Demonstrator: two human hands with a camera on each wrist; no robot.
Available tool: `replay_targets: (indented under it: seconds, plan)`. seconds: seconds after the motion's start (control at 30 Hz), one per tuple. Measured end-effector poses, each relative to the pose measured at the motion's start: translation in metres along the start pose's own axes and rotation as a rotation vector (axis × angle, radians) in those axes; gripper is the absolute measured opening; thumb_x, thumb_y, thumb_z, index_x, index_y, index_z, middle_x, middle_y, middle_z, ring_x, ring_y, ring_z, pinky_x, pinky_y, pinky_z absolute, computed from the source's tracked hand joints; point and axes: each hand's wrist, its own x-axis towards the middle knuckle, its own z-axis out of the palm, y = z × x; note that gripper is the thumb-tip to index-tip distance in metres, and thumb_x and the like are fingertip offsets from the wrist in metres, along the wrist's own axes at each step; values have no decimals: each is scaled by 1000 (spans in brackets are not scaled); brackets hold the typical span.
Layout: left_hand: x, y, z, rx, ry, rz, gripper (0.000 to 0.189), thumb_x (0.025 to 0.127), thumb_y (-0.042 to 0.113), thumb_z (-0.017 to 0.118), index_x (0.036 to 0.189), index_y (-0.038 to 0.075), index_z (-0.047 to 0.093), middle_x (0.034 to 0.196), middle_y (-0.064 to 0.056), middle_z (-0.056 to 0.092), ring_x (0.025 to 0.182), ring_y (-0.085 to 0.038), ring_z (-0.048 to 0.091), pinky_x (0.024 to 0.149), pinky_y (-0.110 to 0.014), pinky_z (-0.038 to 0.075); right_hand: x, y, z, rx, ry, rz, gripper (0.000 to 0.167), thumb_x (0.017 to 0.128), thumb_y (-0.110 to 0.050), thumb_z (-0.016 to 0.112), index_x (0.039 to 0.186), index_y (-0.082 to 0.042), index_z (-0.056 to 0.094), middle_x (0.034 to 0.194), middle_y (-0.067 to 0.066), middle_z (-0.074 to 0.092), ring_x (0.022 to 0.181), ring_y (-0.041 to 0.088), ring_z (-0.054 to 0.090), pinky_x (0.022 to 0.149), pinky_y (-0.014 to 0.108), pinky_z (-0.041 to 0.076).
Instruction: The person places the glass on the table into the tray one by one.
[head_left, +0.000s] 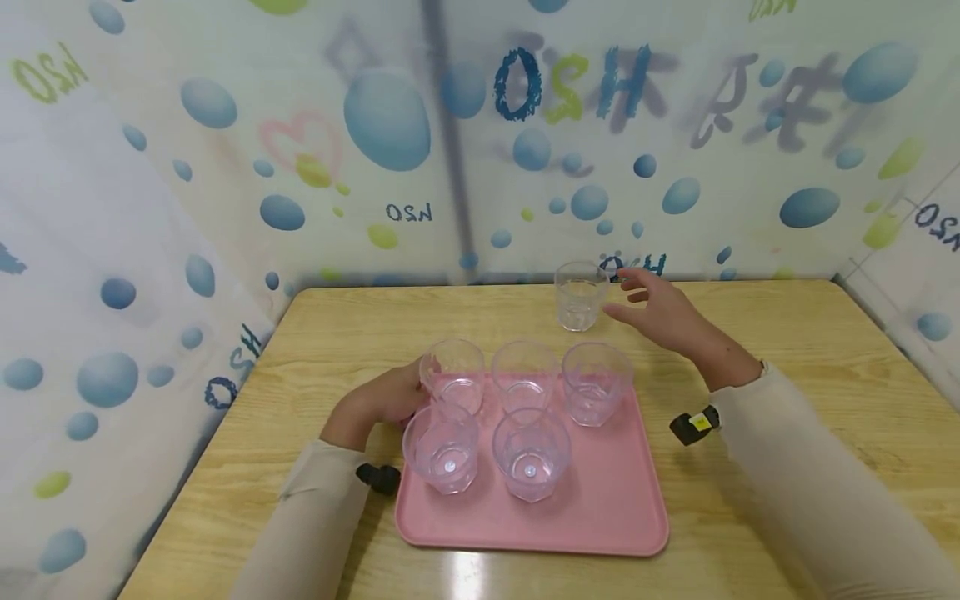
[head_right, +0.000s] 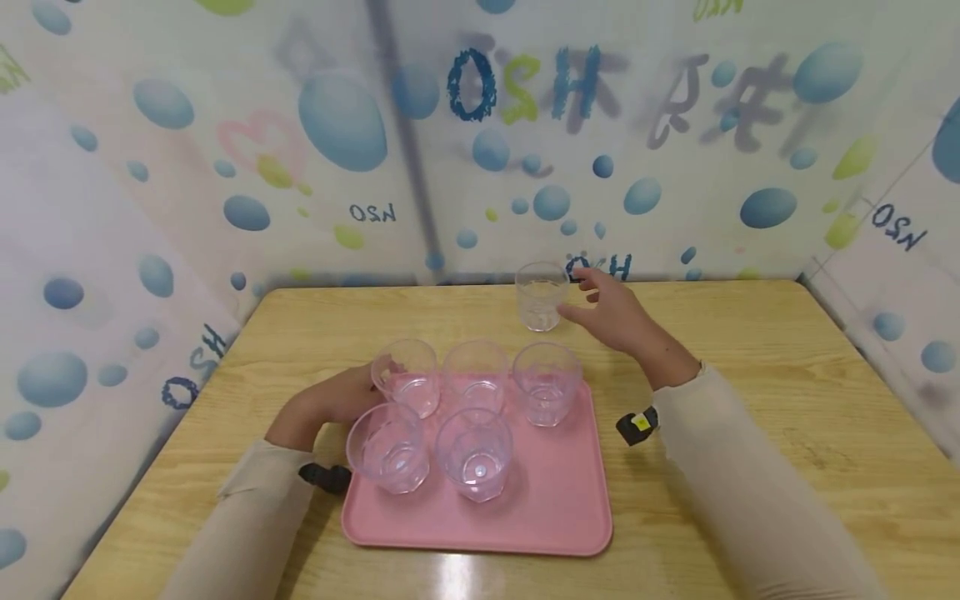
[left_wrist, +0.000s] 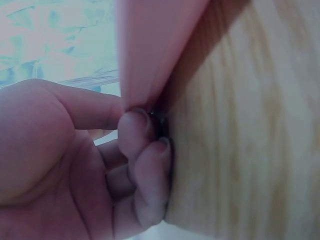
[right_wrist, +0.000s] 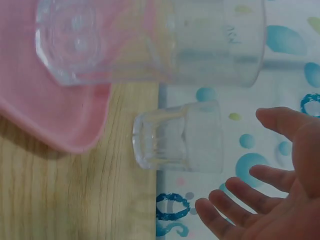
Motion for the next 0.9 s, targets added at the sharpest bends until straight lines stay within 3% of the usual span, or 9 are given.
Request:
replay_targets:
  seconds: [0.2, 0.37, 0.6, 0.7, 0.9]
  plan:
    - [0, 1, 0, 36, 12, -6, 62, 99, 31, 60, 153, 20, 32, 88, -9, 58, 65, -20, 59, 66, -34, 50, 20, 5, -1, -3, -89, 59, 91, 97, -51, 60, 161, -10, 10, 159, 26, 27, 143, 48, 32, 107, 63, 39]
    - [1, 1, 1, 13, 1, -12, 62, 99, 32, 59, 153, 21, 30, 85, -11, 58, 59, -22, 58, 61, -35, 51, 29, 8, 1, 8, -139, 89, 101, 94, -55, 61, 162, -13, -1, 162, 26, 20, 146, 49, 26, 110, 66, 33]
    - [0, -1, 0, 85, 38, 26, 62, 97, 30, 63, 152, 18, 35, 113, -10, 62, 90, -22, 61, 78, -34, 48, 39, 9, 8, 29, -155, 84, 107, 92, -57, 64, 161, -13, -5, 162, 26, 21, 147, 49, 26, 111, 65, 33]
    - [0, -1, 0, 76, 33, 13, 62, 97, 30, 63, 152, 20, 35, 110, -11, 63, 86, -23, 62, 77, -35, 49, 41, 10, 10, 39, -157, 91, 108, 92, -57, 64, 161, -14, -6, 161, 26, 22, 146, 49, 26, 111, 66, 33]
    - [0, 1, 0, 74, 34, 25, 63, 98, 34, 62, 153, 21, 33, 122, -8, 61, 100, -24, 60, 89, -40, 48, 43, 11, 12, 51, -162, 95, 108, 92, -58, 63, 161, -15, -7, 160, 27, 22, 144, 49, 29, 110, 65, 35]
